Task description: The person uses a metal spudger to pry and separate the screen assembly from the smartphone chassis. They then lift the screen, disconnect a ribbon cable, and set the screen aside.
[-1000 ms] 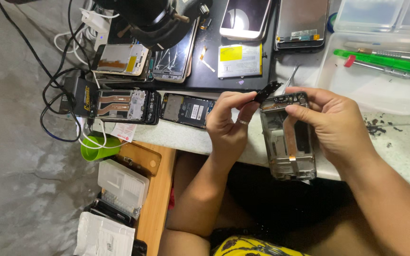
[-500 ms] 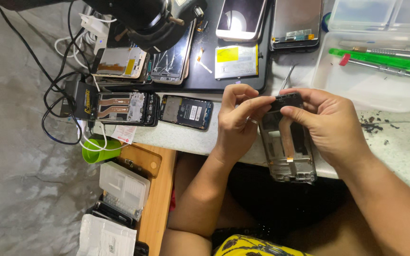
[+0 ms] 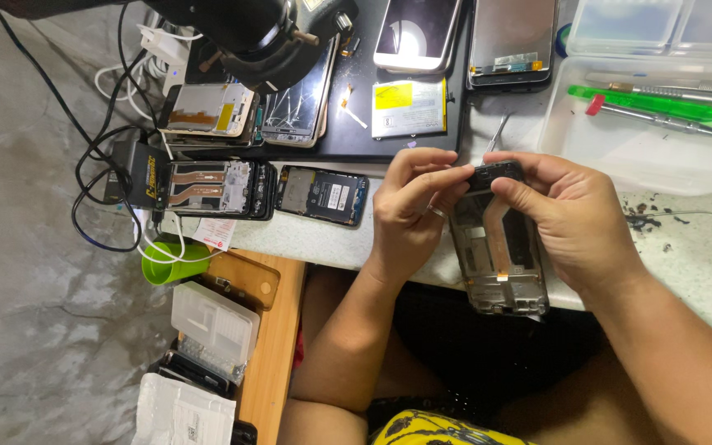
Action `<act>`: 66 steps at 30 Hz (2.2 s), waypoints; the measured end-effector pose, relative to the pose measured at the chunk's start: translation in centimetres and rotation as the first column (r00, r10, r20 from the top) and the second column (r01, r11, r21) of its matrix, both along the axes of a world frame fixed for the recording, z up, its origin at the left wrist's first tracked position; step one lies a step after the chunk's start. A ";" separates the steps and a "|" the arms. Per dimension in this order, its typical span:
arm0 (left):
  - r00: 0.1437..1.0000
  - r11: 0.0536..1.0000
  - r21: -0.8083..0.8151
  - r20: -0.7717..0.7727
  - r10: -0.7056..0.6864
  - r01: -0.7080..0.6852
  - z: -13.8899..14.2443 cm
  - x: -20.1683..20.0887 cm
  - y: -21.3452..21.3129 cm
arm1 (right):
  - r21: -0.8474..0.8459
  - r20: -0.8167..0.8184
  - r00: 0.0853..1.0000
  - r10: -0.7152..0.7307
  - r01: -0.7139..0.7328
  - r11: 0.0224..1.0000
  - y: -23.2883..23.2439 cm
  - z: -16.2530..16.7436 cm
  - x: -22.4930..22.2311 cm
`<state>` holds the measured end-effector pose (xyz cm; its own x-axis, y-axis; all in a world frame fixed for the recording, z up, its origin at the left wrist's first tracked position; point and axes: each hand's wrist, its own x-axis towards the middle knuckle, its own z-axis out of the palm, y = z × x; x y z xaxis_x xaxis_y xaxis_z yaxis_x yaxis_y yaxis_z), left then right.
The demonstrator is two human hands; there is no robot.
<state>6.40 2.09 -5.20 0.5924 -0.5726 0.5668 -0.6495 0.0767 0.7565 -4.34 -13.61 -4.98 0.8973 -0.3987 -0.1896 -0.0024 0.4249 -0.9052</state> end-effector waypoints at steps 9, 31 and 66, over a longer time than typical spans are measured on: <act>0.895 0.978 -0.148 -0.402 -0.193 0.145 -1.0 0.7 0.4 | 0.135 0.022 0.998 0.060 -0.062 0.989 -0.2 -0.1 -0.2; 0.781 0.970 0.058 -0.606 -0.152 0.234 -2.5 1.5 1.7 | -0.157 -0.005 0.999 0.038 -0.039 0.987 0.3 -1.3 0.0; 0.674 0.974 -0.038 -0.716 -0.183 0.224 -3.9 1.5 0.4 | -0.196 -0.079 0.993 0.090 -0.104 0.975 -0.7 0.1 -0.4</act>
